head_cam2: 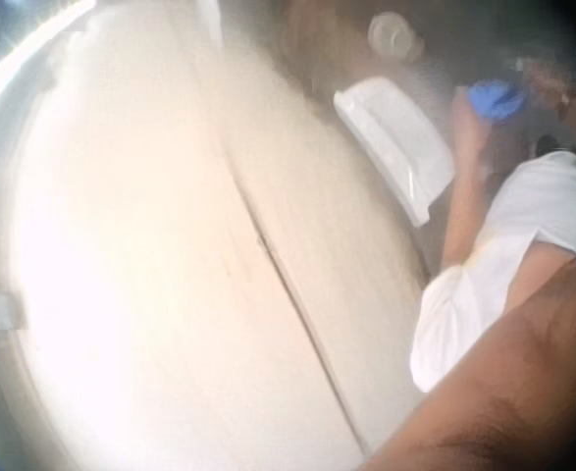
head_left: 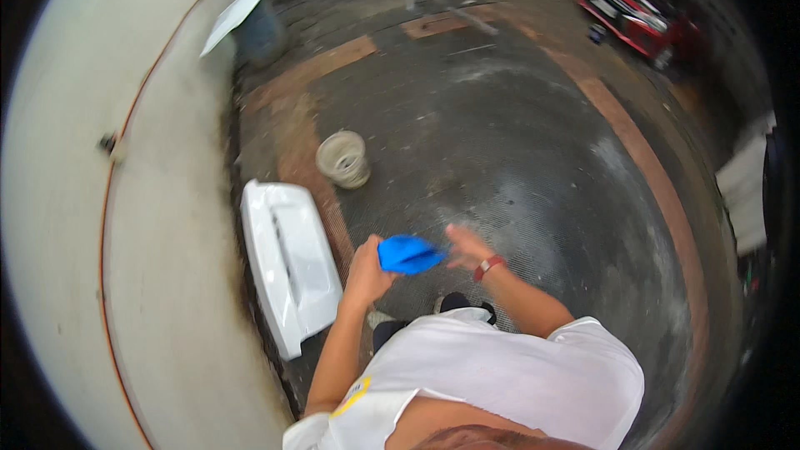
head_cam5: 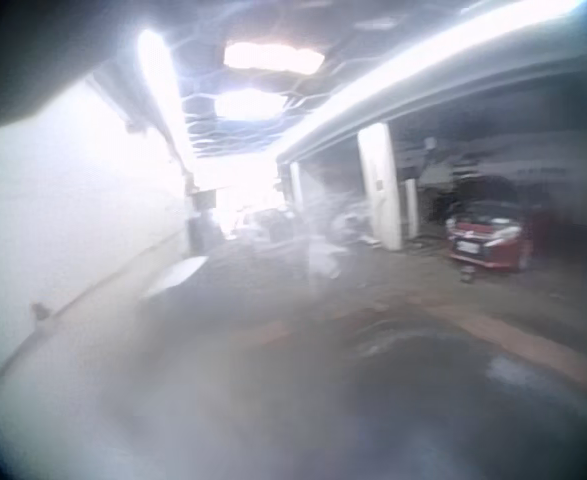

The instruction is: The person kneels on the floor and scrubs a white car bumper with a black sponge, then wipes it with a blue cloth. The person repeatedly dips the sponge into a bucket of water and scrubs the surface, then wipes it down with the cloth.

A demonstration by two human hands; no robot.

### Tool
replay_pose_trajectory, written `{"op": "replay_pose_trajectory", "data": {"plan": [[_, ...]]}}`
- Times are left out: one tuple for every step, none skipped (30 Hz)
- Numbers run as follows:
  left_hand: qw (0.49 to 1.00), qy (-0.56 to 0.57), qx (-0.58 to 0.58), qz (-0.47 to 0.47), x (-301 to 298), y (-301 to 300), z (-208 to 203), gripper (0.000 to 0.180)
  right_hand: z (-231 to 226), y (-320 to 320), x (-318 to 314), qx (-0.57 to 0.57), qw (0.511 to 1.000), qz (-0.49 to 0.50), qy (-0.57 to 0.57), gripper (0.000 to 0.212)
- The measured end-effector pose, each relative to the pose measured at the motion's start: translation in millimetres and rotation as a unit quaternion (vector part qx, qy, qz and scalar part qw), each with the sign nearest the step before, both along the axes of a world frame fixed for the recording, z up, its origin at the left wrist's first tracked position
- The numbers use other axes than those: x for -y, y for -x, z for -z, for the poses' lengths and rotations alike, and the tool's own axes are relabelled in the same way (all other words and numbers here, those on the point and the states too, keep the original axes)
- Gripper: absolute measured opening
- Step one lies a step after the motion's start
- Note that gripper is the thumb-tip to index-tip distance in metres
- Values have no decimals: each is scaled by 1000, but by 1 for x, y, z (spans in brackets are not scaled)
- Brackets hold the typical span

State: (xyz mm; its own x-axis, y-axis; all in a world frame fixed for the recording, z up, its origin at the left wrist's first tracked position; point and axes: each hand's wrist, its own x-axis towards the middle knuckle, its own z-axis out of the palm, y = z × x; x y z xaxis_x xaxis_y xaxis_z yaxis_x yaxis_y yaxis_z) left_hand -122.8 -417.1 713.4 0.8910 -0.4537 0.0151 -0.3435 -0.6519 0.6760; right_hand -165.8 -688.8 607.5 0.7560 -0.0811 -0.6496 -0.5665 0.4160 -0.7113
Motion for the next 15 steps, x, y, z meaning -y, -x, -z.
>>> {"op": "replay_pose_trajectory", "data": {"plan": [[998,-29,50,40,12,0,-4,56,9,12,-14,-44,999,-25,-17,84],[997,-21,40,69,22,6,-7,59,14,22,-29,-30,991,-65,-117,92],[993,-3,36,111,32,10,-8,59,17,29,-42,-34,971,-104,-211,101],[988,27,41,147,42,14,-8,59,15,33,-52,28,954,-95,-281,104],[980,63,52,179,49,17,-7,59,12,35,-61,105,913,-106,-379,108],[975,78,-3,208,56,20,-5,59,5,33,-65,95,928,-30,-360,105],[968,97,4,230,60,21,-4,57,-2,29,-66,106,922,30,-372,102],[959,117,10,257,64,22,-2,56,-11,23,-63,90,924,95,-359,100],[949,145,24,279,66,22,-1,54,-20,18,-58,113,914,118,-371,97],[949,184,6,256,66,24,0,54,-29,13,-51,108,916,148,-358,94],[944,227,-51,232,68,24,1,55,-39,8,-43,102,912,170,-359,91],[934,280,-104,197,66,27,1,56,-49,4,-38,89,906,183,-372,75],[915,331,-154,170,67,27,1,56,-59,-1,-33,141,911,177,-346,69],[907,357,-163,154,64,29,0,57,-69,-5,-33,160,915,186,-320,62],[904,383,-161,97,64,27,-2,55,-80,-11,-33,173,922,203,-279,56]]}}
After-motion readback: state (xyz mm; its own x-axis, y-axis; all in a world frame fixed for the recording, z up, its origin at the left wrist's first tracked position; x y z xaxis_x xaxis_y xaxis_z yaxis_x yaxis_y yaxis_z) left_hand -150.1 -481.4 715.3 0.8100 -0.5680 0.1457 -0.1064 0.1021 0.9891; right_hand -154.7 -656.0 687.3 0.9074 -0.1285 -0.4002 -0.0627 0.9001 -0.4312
